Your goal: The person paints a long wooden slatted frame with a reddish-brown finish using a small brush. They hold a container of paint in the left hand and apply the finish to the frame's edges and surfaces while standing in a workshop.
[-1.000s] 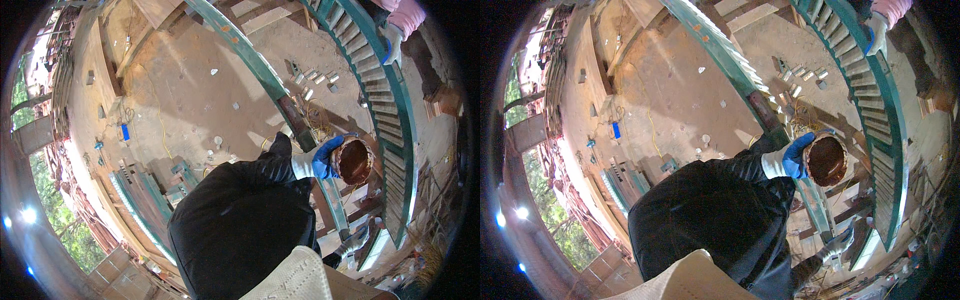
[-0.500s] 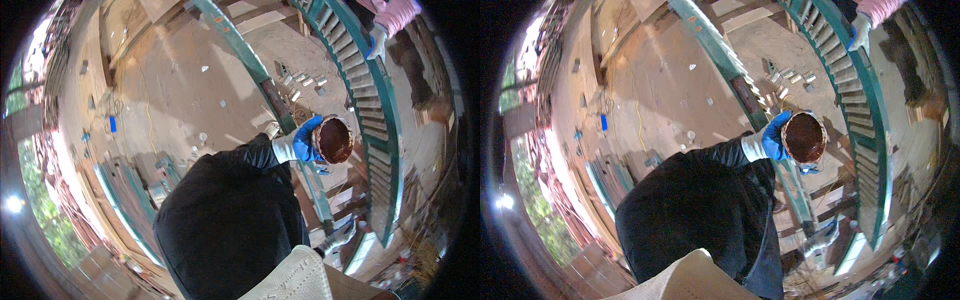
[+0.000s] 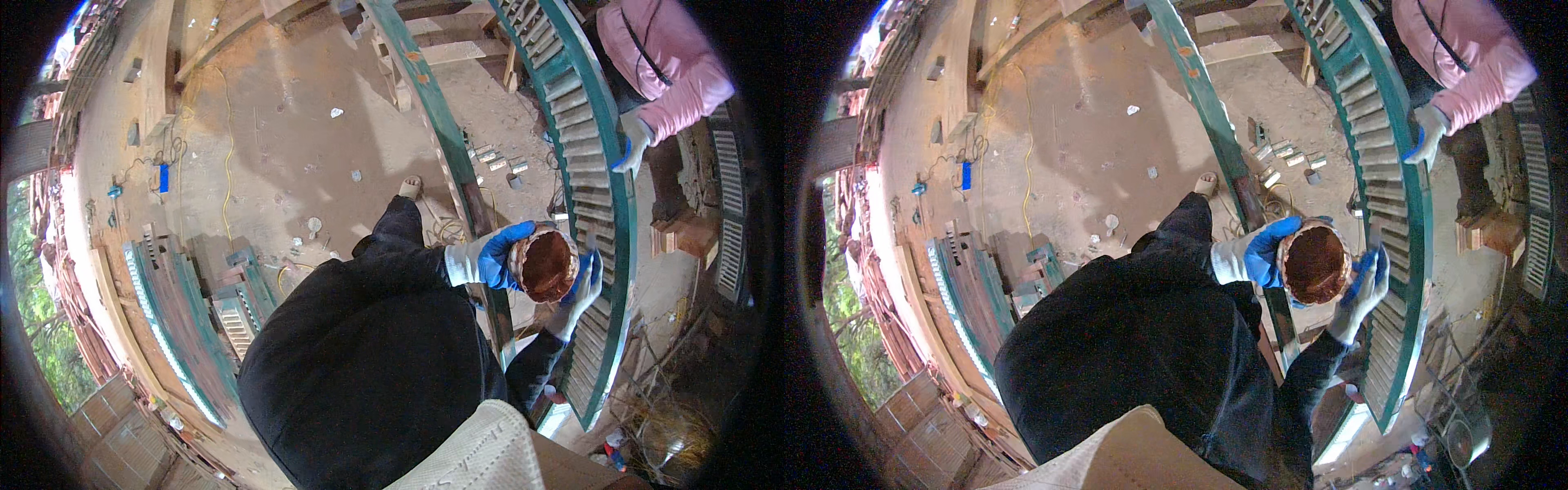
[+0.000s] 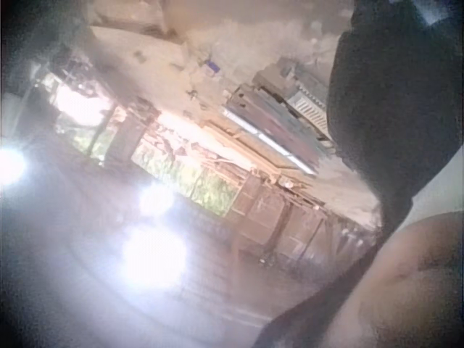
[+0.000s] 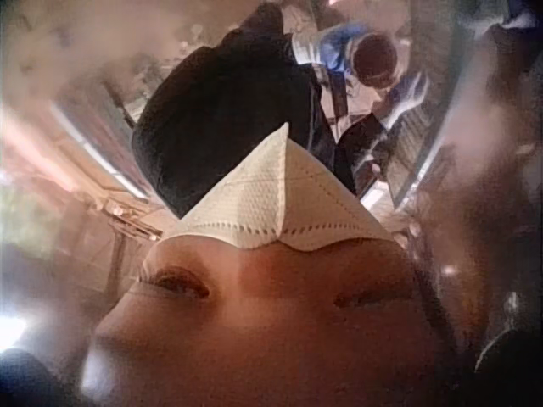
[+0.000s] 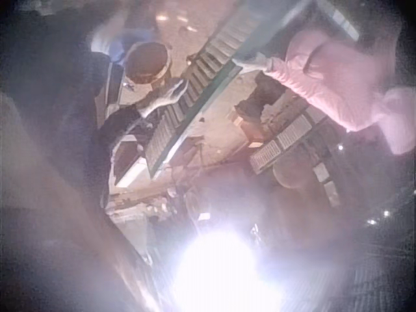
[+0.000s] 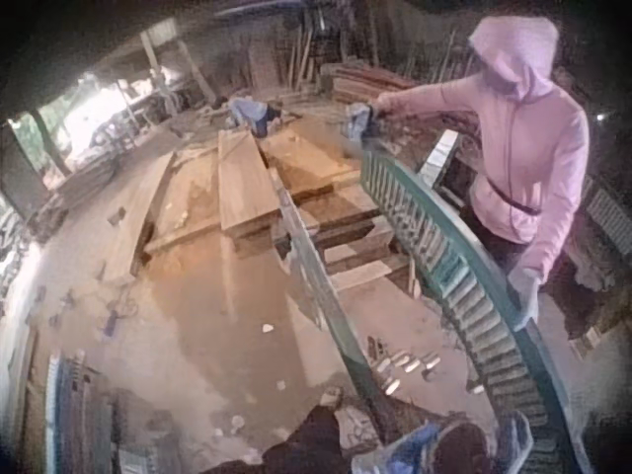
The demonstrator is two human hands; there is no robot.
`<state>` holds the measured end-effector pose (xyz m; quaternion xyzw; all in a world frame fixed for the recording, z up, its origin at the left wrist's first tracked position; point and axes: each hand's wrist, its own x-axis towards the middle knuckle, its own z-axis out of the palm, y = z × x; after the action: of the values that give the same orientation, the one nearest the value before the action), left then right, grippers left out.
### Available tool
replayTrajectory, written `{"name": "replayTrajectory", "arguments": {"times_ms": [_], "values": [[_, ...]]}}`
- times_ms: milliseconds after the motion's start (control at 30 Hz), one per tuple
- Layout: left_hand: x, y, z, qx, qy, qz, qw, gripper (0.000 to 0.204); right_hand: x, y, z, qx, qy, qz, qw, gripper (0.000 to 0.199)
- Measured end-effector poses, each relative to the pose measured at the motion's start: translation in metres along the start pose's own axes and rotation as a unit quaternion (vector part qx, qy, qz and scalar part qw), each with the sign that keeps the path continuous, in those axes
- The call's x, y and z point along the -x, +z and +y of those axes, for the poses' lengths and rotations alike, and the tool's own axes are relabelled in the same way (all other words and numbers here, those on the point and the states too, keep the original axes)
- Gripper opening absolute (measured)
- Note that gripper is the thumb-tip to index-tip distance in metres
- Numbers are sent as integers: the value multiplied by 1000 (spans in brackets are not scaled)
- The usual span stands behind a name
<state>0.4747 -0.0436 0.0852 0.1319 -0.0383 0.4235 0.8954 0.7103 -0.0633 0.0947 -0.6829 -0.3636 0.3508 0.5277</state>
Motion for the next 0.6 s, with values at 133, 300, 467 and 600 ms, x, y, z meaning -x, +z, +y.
{"name": "replayTrajectory", "arguments": {"times_ms": [133,300,467,600], "values": [[10,-6,72,-230,253,-36,939,67,-29,103,-67,56,9,-133,990,36],[93,-31,180,-157,164,240,944,69,-66,234,-122,257,-254,-279,890,31],[150,-101,229,245,242,312,886,75,-74,325,-158,434,-537,-301,658,49],[143,-106,244,155,269,345,886,68,-82,349,-146,444,-636,-255,578,54]]}}
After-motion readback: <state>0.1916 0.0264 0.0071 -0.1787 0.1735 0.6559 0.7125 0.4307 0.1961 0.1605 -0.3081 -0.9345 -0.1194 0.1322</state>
